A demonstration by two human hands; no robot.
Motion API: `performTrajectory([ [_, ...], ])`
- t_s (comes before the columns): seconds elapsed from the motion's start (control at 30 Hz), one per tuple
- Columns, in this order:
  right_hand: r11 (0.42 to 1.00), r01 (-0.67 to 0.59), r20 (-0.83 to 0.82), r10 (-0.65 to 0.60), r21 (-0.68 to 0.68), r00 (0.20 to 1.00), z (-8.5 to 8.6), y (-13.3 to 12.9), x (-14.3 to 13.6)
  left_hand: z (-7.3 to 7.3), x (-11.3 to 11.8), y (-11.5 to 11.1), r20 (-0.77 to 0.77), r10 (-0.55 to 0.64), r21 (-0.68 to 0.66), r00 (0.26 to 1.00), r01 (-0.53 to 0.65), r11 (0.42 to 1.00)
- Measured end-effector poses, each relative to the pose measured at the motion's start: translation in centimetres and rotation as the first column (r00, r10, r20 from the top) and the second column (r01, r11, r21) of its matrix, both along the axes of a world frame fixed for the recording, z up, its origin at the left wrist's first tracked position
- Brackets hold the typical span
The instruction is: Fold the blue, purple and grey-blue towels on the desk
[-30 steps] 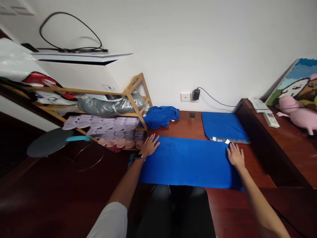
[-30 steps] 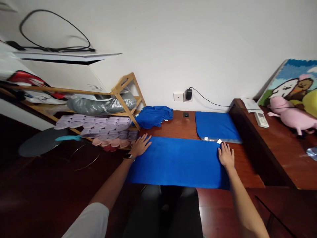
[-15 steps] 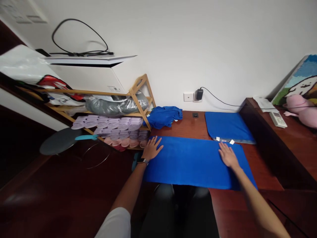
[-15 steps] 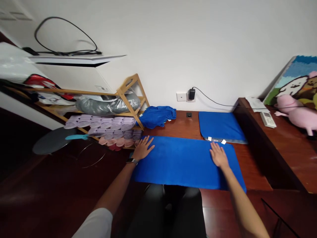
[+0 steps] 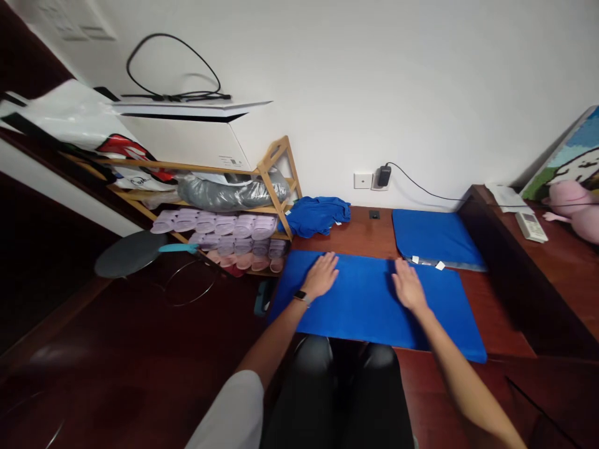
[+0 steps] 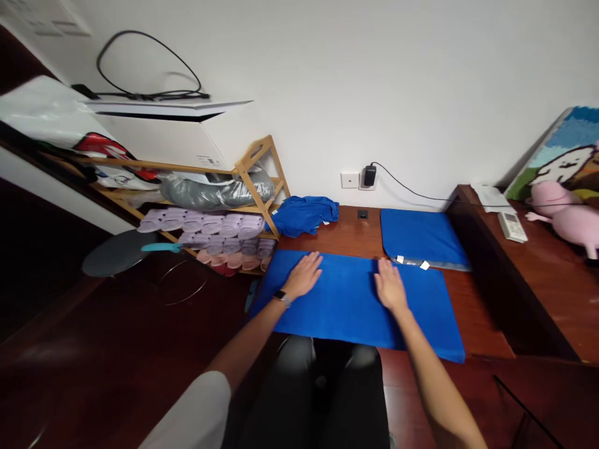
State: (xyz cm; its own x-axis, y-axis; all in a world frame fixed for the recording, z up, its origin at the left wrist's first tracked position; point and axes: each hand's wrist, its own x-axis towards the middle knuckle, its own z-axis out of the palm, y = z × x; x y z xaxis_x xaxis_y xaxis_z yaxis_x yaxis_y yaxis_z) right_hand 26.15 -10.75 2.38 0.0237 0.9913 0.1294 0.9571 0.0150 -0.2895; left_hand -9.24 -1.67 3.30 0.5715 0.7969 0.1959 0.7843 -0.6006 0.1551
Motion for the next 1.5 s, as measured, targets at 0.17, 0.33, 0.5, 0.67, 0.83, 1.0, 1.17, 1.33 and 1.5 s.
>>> performTrajectory([
  [0.17,0.983,-0.113,-0.028,0.11,-0.146,0.994,0.0,3.6,-9.9,-1.5,10.6,-1.4,0.018,-0.109,-0.055,0.994,0.109,0.992],
  [0.33,0.982,-0.044,0.049,0.054,-0.184,0.997,-1.1,2.3,-2.1,-2.0,7.0,1.4,-0.008,0.002,-0.135,1.0,-0.003,0.991],
  [0.5,0.95,0.229,0.11,-0.21,-0.213,0.971,-3.2,-3.0,12.6,-2.3,-2.1,3.6,-0.019,0.163,-0.137,0.986,-0.165,0.977],
  [0.67,0.923,0.31,0.126,-0.288,-0.229,0.949,-4.0,-4.3,18.2,-2.1,-7.2,4.3,0.012,0.229,-0.136,0.973,-0.225,0.965],
  [0.83,0.931,0.338,0.111,-0.324,-0.14,0.939,-1.7,-3.4,14.1,-0.3,-6.7,4.1,0.015,0.213,-0.141,0.977,-0.208,0.968],
  [1.0,0.998,0.056,-0.013,-0.056,0.027,0.998,-0.2,-3.4,-0.2,-0.8,4.2,-2.3,0.035,-0.011,-0.056,0.999,0.013,0.998],
  [1.17,0.988,-0.13,-0.015,0.129,-0.085,0.992,-1.1,-4.3,-8.8,-2.9,9.5,-8.1,0.0,-0.158,-0.042,0.987,0.158,0.987],
  [1.33,0.972,0.147,0.104,-0.129,-0.186,0.986,-2.2,-7.8,2.6,-2.5,-3.0,-6.3,-0.023,0.117,-0.123,0.993,-0.119,0.985],
  [1.5,0.913,0.34,0.128,-0.318,-0.226,0.939,-1.8,-10.7,12.4,-0.3,-14.2,-5.5,0.007,0.345,-0.162,0.938,-0.34,0.926],
])
